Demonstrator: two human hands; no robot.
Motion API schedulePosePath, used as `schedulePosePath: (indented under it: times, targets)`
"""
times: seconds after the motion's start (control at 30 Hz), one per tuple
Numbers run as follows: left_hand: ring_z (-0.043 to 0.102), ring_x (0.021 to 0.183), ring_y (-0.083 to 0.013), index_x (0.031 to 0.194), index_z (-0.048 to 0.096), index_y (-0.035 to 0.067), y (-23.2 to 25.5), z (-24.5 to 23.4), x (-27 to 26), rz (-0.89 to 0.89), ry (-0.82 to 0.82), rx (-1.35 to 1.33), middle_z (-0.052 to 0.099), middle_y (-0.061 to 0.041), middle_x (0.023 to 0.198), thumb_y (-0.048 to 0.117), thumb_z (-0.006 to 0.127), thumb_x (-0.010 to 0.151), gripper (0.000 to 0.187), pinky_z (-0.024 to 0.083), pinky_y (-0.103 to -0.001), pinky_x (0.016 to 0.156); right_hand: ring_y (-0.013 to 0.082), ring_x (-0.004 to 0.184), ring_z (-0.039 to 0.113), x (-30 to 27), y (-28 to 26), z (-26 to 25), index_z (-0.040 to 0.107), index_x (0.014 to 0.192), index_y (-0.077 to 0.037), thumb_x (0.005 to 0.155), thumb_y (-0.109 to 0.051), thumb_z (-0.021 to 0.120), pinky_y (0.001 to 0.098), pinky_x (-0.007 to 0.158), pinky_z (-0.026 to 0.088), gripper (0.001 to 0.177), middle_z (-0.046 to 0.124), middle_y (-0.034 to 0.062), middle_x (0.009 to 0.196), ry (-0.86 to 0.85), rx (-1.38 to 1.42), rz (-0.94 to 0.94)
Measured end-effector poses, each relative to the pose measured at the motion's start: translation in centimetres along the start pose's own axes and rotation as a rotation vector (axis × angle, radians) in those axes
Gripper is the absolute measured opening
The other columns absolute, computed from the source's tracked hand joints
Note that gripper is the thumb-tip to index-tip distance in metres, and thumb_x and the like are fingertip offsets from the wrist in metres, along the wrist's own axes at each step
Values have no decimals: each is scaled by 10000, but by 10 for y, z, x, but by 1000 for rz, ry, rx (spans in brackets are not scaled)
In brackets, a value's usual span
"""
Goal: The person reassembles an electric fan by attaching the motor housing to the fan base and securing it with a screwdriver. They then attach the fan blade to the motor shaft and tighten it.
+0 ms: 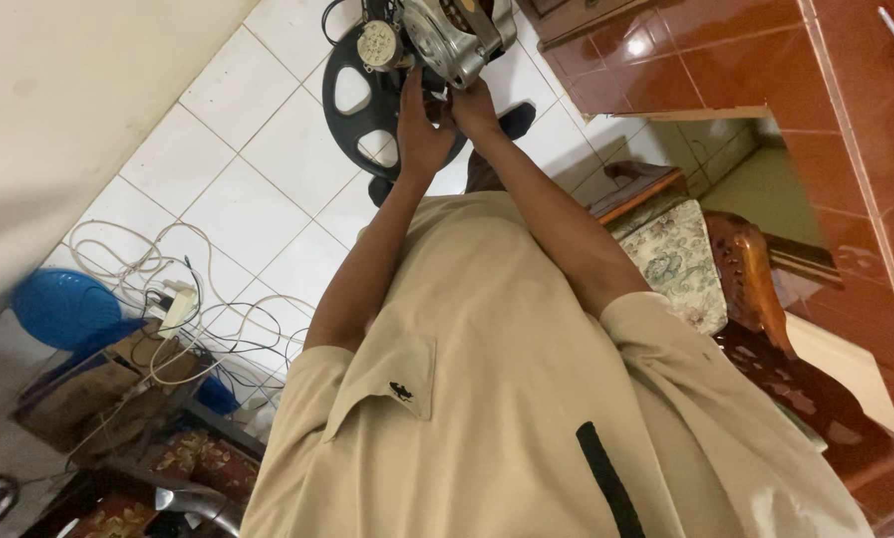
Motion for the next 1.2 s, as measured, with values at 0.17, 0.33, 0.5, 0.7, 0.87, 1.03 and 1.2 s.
schedulePosePath:
  times: [0.17, 0.33, 0.5, 0.7, 0.87, 1.03, 1.2]
  targets:
    - [718, 1001, -222, 1558, 357, 33, 3, -6, 4, 24, -13, -91, 536, -210, 1443, -42, 712, 862, 785, 618, -334, 843, 152, 682, 679, -15, -8, 11, 530, 1235, -79, 988, -121, 535, 309, 608, 563, 251, 691, 53, 964, -30, 339, -41]
    - [720, 1011, -195, 1568, 342, 35, 7, -8, 4, -44, -44, -149, 620, -182, 1330, -26, 714, 912, 757, 618, -313, 834, 122, 735, 609, -10, -8, 5, 606, 1245, -5, 1067, -161, 546, 300, 651, 518, 244, 677, 71, 942, -44, 15, -134]
    - [715, 1030, -232, 1566, 359, 30, 9, -9, 3, -40, -13, -135, 641, -182, 1293, -49, 697, 856, 790, 613, -326, 872, 157, 794, 684, 6, -8, 6, 624, 1205, -5, 1030, -231, 569, 343, 731, 549, 291, 725, 82, 930, 61, -224, -136]
    - [687, 1198, -275, 1565, 359, 16, 4, -14, 7, -46, -70, -101, 559, -224, 1469, -35, 704, 898, 752, 582, -351, 984, 148, 793, 671, -29, -28, 9, 567, 1283, -21, 1035, -109, 533, 339, 679, 541, 265, 640, 59, 949, 8, -125, -170]
    - [703, 1174, -276, 1572, 349, 31, 3, -19, 3, -102, -100, -127, 611, -212, 1409, -50, 690, 851, 801, 595, -355, 950, 110, 733, 634, -34, -22, 17, 551, 1314, -63, 1016, -68, 563, 272, 605, 528, 298, 620, 21, 903, -62, -91, -154]
    - [637, 1274, -287, 1625, 247, 79, 7, -20, -5, -112, -102, -117, 538, -218, 1446, -85, 681, 846, 907, 597, -368, 958, 139, 683, 584, -38, -6, 30, 608, 1097, -15, 1111, -227, 540, 316, 535, 480, 224, 610, 54, 890, -98, 195, -13]
    - [619, 1305, -341, 1642, 212, 111, 7, -20, -26, -200, 87, -35, 442, -205, 1561, -60, 658, 810, 960, 564, -453, 949, 102, 739, 622, -70, -13, -18, 607, 1136, -87, 1057, -375, 580, 284, 573, 523, 301, 649, 8, 935, -163, -162, 271]
Point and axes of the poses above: each hand's wrist, its own x-axis towards the middle knuckle, its own z-axis out of the palm, y = z × x, the point moved 6 cm from there along x, towards the middle knuckle
